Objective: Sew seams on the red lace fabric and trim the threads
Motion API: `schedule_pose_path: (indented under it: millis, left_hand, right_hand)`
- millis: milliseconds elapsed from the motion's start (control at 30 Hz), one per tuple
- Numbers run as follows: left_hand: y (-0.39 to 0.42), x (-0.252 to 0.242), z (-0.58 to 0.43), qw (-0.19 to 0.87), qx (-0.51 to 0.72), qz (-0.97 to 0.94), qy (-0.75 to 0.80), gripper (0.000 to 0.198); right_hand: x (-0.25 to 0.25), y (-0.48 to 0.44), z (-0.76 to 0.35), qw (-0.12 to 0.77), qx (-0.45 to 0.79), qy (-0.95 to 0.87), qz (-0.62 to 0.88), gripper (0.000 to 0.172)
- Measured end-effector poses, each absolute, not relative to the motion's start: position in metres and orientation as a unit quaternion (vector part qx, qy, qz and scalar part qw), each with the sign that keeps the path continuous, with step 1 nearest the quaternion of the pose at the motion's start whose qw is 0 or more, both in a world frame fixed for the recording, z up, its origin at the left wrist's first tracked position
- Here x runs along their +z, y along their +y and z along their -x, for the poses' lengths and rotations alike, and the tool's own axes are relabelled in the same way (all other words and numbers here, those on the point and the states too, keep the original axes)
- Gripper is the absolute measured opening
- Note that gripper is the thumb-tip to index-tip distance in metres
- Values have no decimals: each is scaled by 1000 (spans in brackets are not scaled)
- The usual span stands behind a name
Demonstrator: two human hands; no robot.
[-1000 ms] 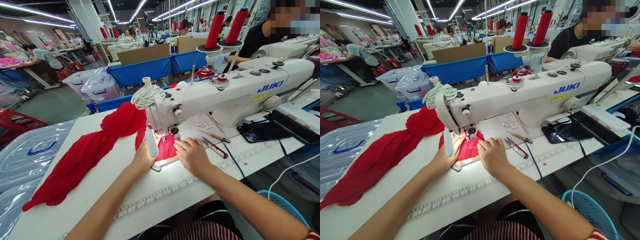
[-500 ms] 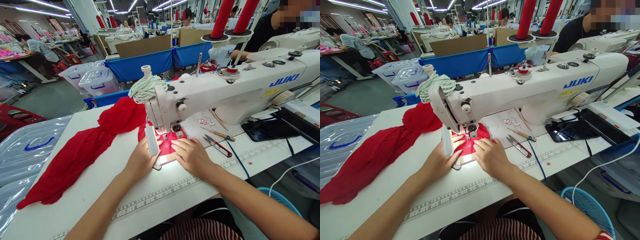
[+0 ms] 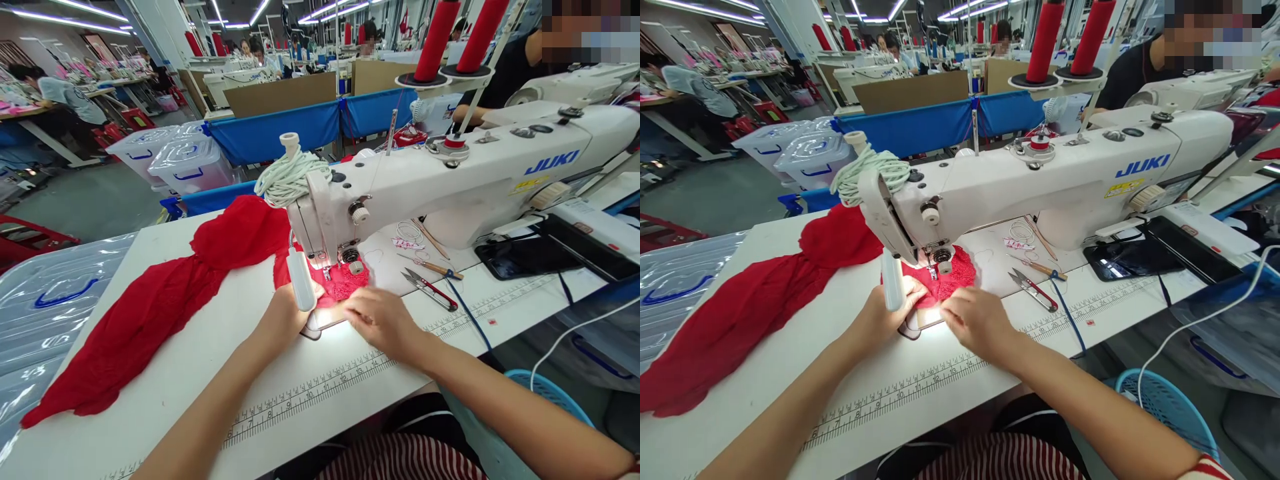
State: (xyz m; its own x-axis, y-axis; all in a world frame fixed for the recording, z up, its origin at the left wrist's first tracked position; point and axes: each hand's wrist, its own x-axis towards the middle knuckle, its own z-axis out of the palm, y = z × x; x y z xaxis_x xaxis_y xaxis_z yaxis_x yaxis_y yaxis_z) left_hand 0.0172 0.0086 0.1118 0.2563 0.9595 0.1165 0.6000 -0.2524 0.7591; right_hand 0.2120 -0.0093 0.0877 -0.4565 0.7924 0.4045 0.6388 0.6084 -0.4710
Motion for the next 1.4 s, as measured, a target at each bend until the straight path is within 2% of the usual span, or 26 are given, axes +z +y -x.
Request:
schedule_pose_path:
  millis: [100, 233, 267, 433, 600, 800, 867, 1000, 1067, 1233, 1400]
  left_hand:
    - [10, 114, -18, 329, 309, -718, 529, 31]
    - [10, 112, -20, 351, 330, -699, 529, 27]
    - [10, 111, -20, 356, 336, -693, 529, 27]
    - [8, 107, -21, 370, 381, -656, 536, 28]
    - [12, 106, -20, 417, 417, -619, 519, 25]
    - [16, 113, -18, 466, 395, -620, 493, 26]
    - [15, 115, -18, 470, 384, -626, 489, 28]
    - [12, 112, -19, 454, 394, -625, 498, 36]
    - [10, 111, -21, 452, 403, -619, 501, 35]
    - [5, 116, -25, 460, 374, -629, 503, 29]
    - [3, 117, -35, 425, 336, -643, 541, 17]
  right_hand:
    - [98, -12, -201, 240, 220, -821, 469, 20]
    - [109, -4, -182, 202, 261, -730, 598, 39]
    - [110, 0, -179, 203, 263, -716, 614, 39]
    - [105, 13, -176, 294, 344, -664, 596, 12]
    - [98, 13, -183, 321, 447, -615, 565, 6]
    - [103, 19, -177, 391, 552, -530, 511, 2]
    - [103, 21, -176, 373, 519, -572, 513, 7]
    - [100, 25, -175, 292, 344, -674, 585, 18]
    - [99, 27, -177, 259, 285, -686, 618, 19]
    - [99, 28, -183, 184, 153, -726, 644, 34]
    - [96, 28, -192, 145, 78, -770, 617, 27]
